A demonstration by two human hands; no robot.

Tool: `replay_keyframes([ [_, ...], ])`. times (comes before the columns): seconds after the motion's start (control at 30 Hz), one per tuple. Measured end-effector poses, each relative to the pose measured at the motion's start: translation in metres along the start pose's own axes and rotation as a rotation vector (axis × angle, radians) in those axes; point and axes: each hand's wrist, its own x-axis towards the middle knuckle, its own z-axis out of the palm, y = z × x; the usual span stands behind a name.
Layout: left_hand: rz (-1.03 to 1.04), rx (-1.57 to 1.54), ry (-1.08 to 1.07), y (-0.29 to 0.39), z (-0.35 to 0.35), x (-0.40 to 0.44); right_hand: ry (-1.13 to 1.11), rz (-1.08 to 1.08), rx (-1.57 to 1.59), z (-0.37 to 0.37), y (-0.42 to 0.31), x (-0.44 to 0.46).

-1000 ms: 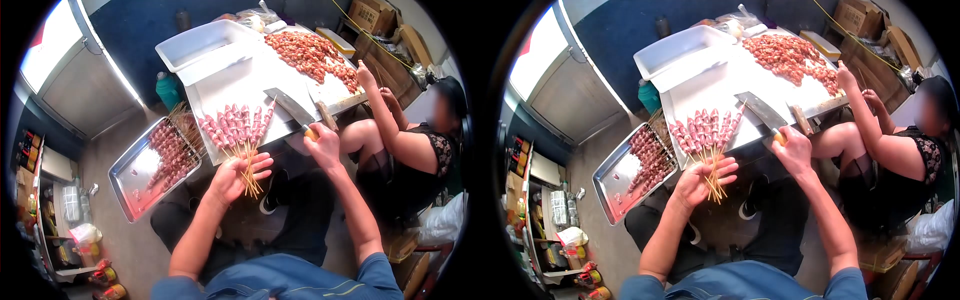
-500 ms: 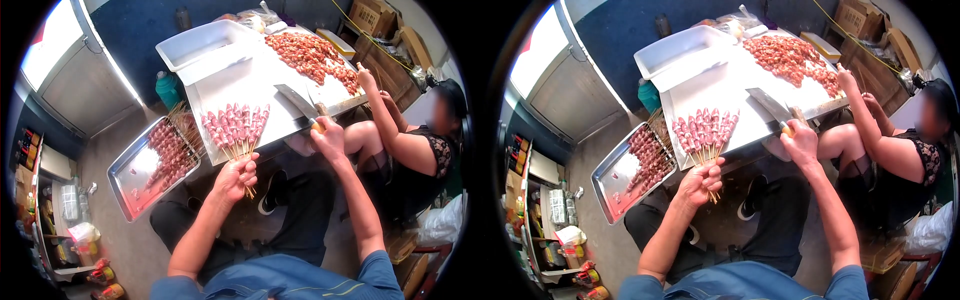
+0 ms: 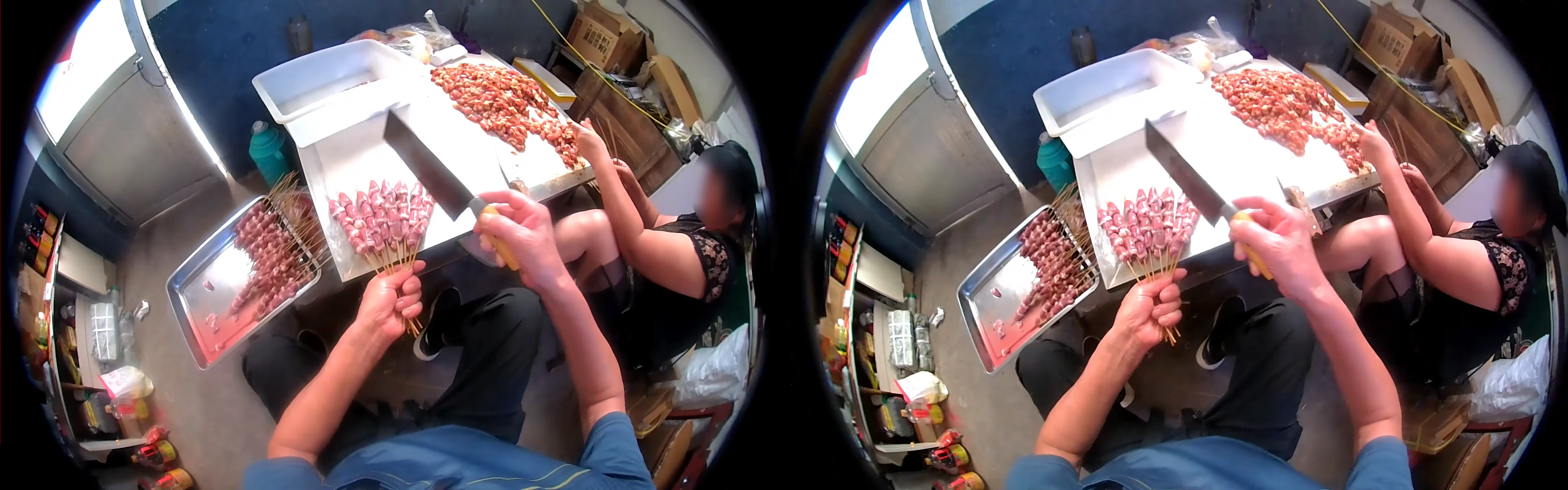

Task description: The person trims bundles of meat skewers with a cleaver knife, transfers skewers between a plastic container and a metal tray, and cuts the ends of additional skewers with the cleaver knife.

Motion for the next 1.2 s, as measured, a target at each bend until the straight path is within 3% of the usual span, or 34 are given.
replay_keyframes([
  [0.27, -0.006, -0.013, 0.062, -0.002, 0.002, 0.002, -0.215, 0.2, -0.428, 0.002, -0.018, -0.021],
  [0.43, 0.027, -0.007, 0.058, -0.003, 0.005, 0.002, -0.117, 0.285, -0.268, -0.023, -0.025, -0.052],
  [0.63, 0.049, 0.023, 0.077, -0.006, 0.006, 0.002, -0.016, 0.089, -0.137, -0.006, -0.013, -0.008],
  [0.73, 0.064, 0.022, 0.07, -0.006, 0.005, 0.004, 0.01, 0.105, -0.144, 0.001, 0.003, 0.014],
  [0.8, 0.066, 0.018, 0.063, -0.006, 0.005, 0.005, -0.12, 0.224, -0.253, -0.007, 0.009, 0.011],
  [0.9, 0.082, -0.008, 0.066, -0.006, 0.003, 0.007, -0.089, 0.371, -0.201, -0.029, -0.015, -0.027],
  [1.03, 0.085, 0.016, 0.077, -0.005, 0.007, 0.006, -0.007, 0.378, -0.194, -0.04, -0.024, -0.058],
  [1.2, 0.088, -0.024, 0.058, -0.005, 0.002, 0.006, 0.027, 0.169, -0.155, -0.023, -0.016, -0.012],
])
